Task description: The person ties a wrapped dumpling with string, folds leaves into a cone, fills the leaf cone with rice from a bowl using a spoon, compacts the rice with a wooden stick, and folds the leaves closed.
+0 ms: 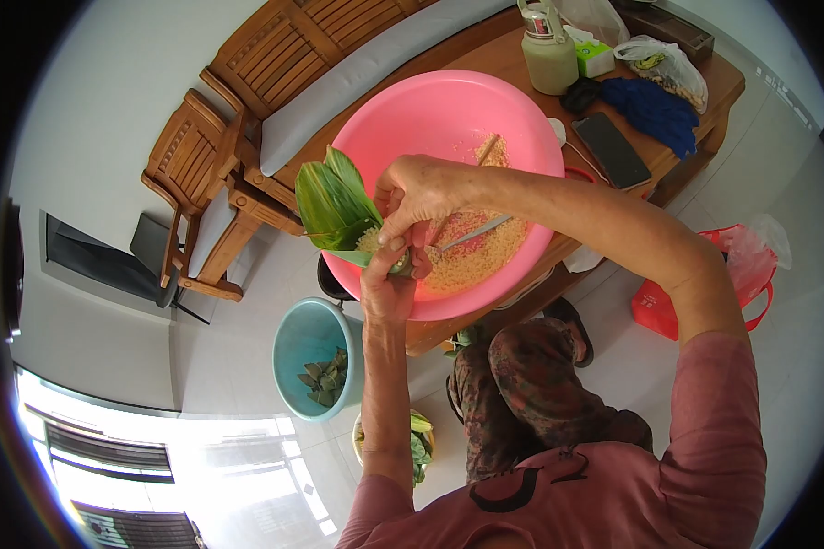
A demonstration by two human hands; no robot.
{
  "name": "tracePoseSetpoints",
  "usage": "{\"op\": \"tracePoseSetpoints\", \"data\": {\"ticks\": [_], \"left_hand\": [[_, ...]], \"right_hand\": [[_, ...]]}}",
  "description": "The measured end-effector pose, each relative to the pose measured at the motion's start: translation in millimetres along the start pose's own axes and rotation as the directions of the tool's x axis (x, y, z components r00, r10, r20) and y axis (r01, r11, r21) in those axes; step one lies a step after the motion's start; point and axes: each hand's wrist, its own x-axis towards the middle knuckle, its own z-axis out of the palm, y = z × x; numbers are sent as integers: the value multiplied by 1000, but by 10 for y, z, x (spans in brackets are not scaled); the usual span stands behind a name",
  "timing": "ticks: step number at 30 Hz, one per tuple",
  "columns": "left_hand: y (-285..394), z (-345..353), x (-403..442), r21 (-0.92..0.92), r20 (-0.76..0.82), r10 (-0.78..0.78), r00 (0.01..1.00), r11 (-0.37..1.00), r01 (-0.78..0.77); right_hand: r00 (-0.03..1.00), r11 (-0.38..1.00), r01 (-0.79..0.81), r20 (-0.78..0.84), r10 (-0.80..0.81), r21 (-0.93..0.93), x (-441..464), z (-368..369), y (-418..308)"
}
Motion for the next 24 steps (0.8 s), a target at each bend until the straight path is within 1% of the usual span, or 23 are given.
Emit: {"op": "tracePoseSetpoints", "data": {"ticks": [1,4,7,8,9,10,11,12,13,14,15,16,19,22,24], "left_hand": [[11,4,-9,1,-21,-1,1000,1000,1],[20,-71,-3,-67,-70,-39,997,997,35],[40,-113,-43,-54,-69,-17,997,998,13],[32,-112,-61,-67,-72,-27,997,997,23],[36,-107,-47,-76,-66,-34,997,997,28],[34,-105,-29,-88,-64,-42,997,995,36],[20,-83,-2,-77,-60,-31,998,997,26],[12,-50,6,-61,-59,-29,998,998,25],[13,-22,-15,-35,-58,-34,998,999,32],[7,27,-7,18,-54,-23,998,1000,24],[-19,85,-3,68,-49,-12,999,998,16],[-44,130,5,116,-44,-5,999,993,10],[-83,161,22,131,-89,-16,996,991,28],[-81,169,7,127,-89,-35,995,991,47],[-94,126,19,110,-41,-51,998,992,55]], "right_hand": [[999,1000,2,36,-2,6,3,-7,-18],[993,979,112,4,-115,169,-30,-38,70],[974,957,169,-190,-125,237,67,-184,492],[995,749,14,-66,-77,-662,184,-243,632],[961,782,123,-122,-246,-611,172,-222,614],[898,793,237,-185,-400,-561,140,-135,613],[812,779,356,-241,-531,-517,124,-83,610],[868,908,408,-268,-418,-96,146,-27,469],[919,930,369,-148,-365,-2,142,36,362],[947,945,320,-17,-320,70,141,46,238],[955,957,257,119,-272,133,150,64,158],[973,962,177,111,-203,207,199,114,177],[985,951,52,142,-100,305,210,210,130],[998,966,26,55,-42,258,175,252,64],[989,964,137,21,-146,227,195,242,112]]}}
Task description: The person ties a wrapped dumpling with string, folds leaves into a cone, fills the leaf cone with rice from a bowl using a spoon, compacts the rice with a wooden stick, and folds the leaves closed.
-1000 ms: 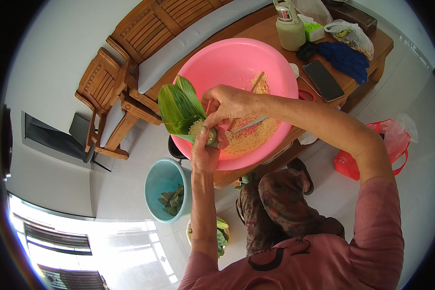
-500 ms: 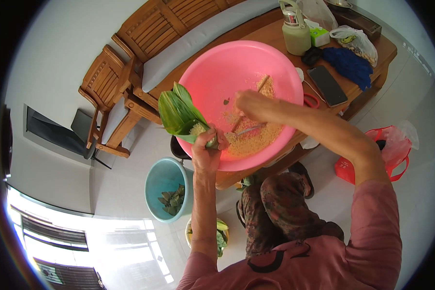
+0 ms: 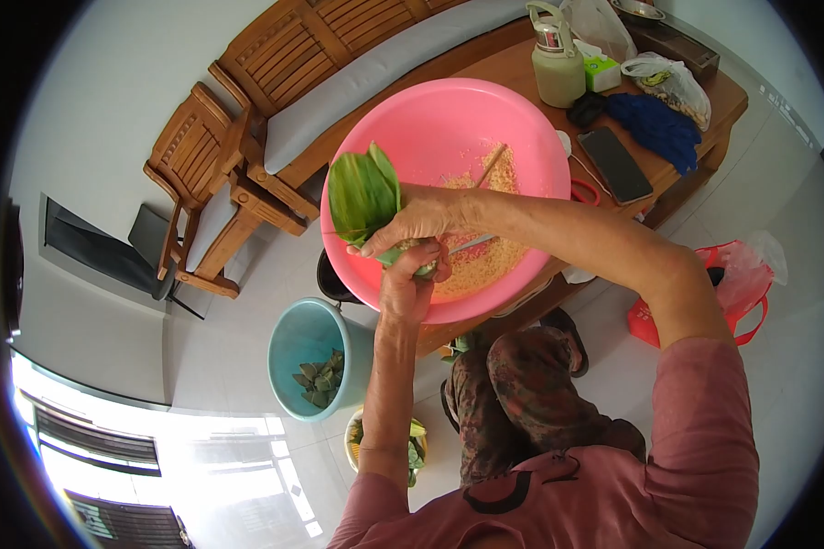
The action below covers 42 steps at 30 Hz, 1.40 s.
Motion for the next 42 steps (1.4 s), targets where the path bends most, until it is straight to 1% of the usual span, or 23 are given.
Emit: {"op": "tracePoseSetpoints", "data": {"ticks": [1,4,7,10,11,13,14,17,20,23,26,29,32,35,38,41,42], "left_hand": [[-4,-18,-1,-7,24,-3,1000,1000,3],[13,-8,-10,-44,25,5,1000,999,-4],[30,-32,-16,-69,46,-1,999,998,4],[10,-112,-4,-128,132,18,991,992,-1],[-24,-164,2,-162,143,32,989,987,-8],[-52,-199,-7,-232,165,62,984,973,-22],[-67,-179,-64,-104,54,51,997,994,-45],[-160,-226,-38,-246,45,55,997,968,-42],[-139,-176,-50,-246,49,47,998,969,-33],[-95,-240,7,-150,155,-21,988,988,44],[35,-180,46,-178,313,-14,950,981,73],[99,-110,18,-160,338,24,941,987,33],[124,-88,8,-275,456,141,879,961,-11],[175,-6,-63,-508,248,11,969,853,121],[151,-103,-47,-243,149,12,989,970,25],[160,-78,-61,-168,124,16,992,986,6],[161,-86,-60,-191,132,1,991,981,25]], "right_hand": [[998,998,57,-2,-57,-18,4,-5,19],[983,973,176,-32,-183,-152,-15,0,13],[1000,984,7,-9,-8,-180,-101,-12,-120],[988,994,37,154,-21,-100,-112,-102,8],[968,975,174,208,-142,-141,-131,-110,27],[874,877,437,325,-361,-199,-198,-76,-58],[856,846,474,352,-378,-243,-214,-103,-23],[772,682,635,336,-540,-363,-214,-67,53],[747,615,661,303,-591,-430,-177,-79,141],[768,647,638,283,-575,-418,-176,-125,146],[838,788,545,218,-501,-287,-173,-169,152],[821,795,569,203,-533,-213,-147,-219,211],[775,726,629,285,-563,-276,-162,-223,130],[778,616,627,344,-526,-477,-174,-228,88],[753,517,648,364,-549,-560,-134,-222,181],[874,697,486,282,-396,-528,-194,-175,76],[877,705,480,277,-392,-522,-200,-176,84]]}}
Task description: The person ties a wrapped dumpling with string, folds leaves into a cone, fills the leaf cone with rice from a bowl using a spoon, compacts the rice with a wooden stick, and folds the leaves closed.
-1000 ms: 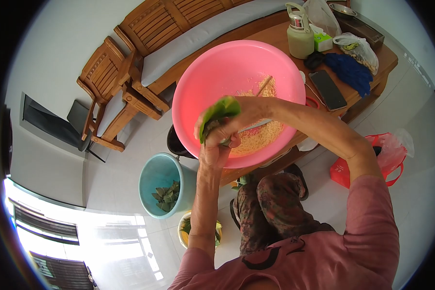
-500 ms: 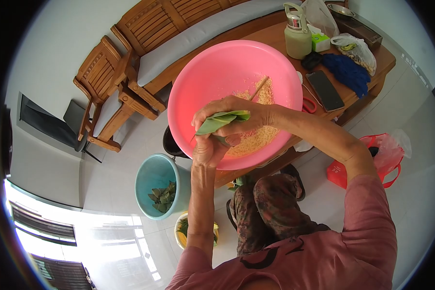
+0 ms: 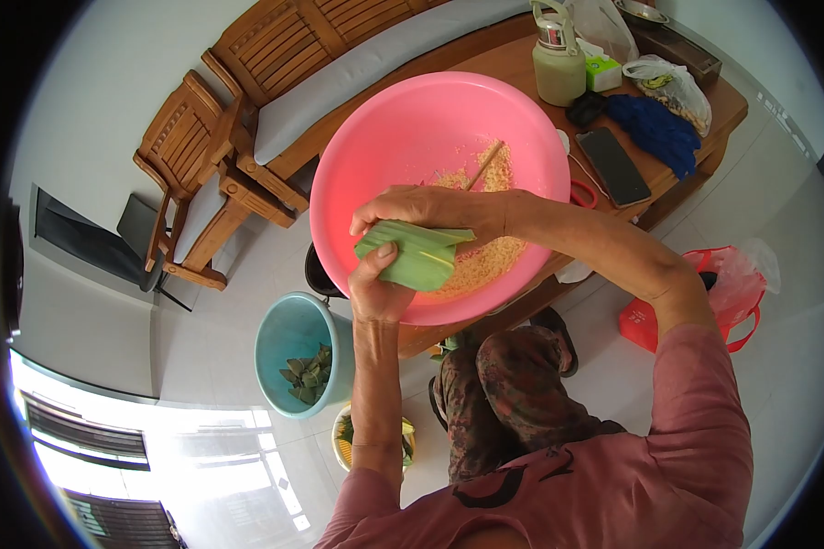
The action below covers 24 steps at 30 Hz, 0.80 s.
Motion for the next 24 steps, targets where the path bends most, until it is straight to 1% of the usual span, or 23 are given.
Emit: {"op": "tracePoseSetpoints", "data": {"ticks": [2,5,6,8,11,14,17,20,23,24], "left_hand": [[12,-26,2,-51,11,-28,1000,998,28],[13,-55,-21,-52,40,-94,995,994,96],[38,-48,-36,-43,30,-63,998,997,64],[90,3,-76,-27,12,-2,1000,1000,2],[128,70,-110,27,-23,51,998,998,-50],[117,137,-66,2,29,114,993,993,-114],[114,93,-50,-37,29,78,997,996,-77],[157,138,-76,-15,-4,64,998,998,-64],[137,111,-104,25,-22,67,998,998,-66],[136,89,-105,23,-12,81,997,996,-81]], "right_hand": [[1000,1000,-10,-2,10,19,-8,6,20],[997,995,-65,-38,68,74,-58,18,43],[996,1000,9,-94,-12,-30,-93,-7,0],[968,960,133,-176,-180,-247,-215,-76,-128],[962,945,125,-195,-189,-301,-358,-40,-54],[928,914,8,-338,-158,-405,-422,166,-116],[863,930,-36,-481,-155,-365,-402,318,-133],[803,970,-176,-594,42,-168,-328,348,-365],[837,988,-157,-532,127,-11,-341,324,-314],[832,988,-148,-545,101,-43,-339,329,-303]]}}
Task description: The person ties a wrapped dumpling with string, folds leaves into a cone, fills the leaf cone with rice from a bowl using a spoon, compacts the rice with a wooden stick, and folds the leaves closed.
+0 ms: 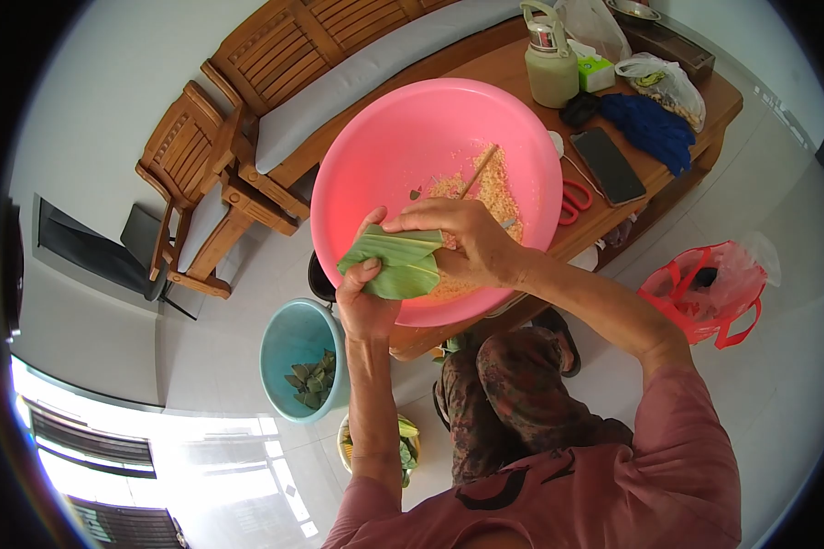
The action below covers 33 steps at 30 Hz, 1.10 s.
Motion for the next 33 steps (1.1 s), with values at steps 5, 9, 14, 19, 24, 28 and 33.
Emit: {"op": "tracePoseSetpoints", "data": {"ticks": [5,9,14,19,24,28,33], "left_hand": [[-15,36,-30,-35,26,39,999,999,-38],[-17,58,-47,5,-4,58,998,998,-58],[-30,22,-55,77,-15,73,997,995,-71],[-69,59,-55,19,-15,87,996,996,-87],[-85,84,-51,17,3,103,995,994,-103],[-77,90,-7,21,22,133,991,991,-134],[-97,-9,70,-60,41,85,996,995,-82]], "right_hand": [[969,963,196,-111,-219,-186,-8,35,17],[978,985,115,-161,-135,-129,11,13,-61],[978,941,-103,-141,155,323,-28,78,43],[953,963,165,-217,-211,-212,-17,53,-44],[889,841,327,-160,-428,-432,-19,8,44],[975,958,114,-154,-158,-263,-104,48,-18],[978,993,-85,-198,66,-88,-212,177,-62]]}}
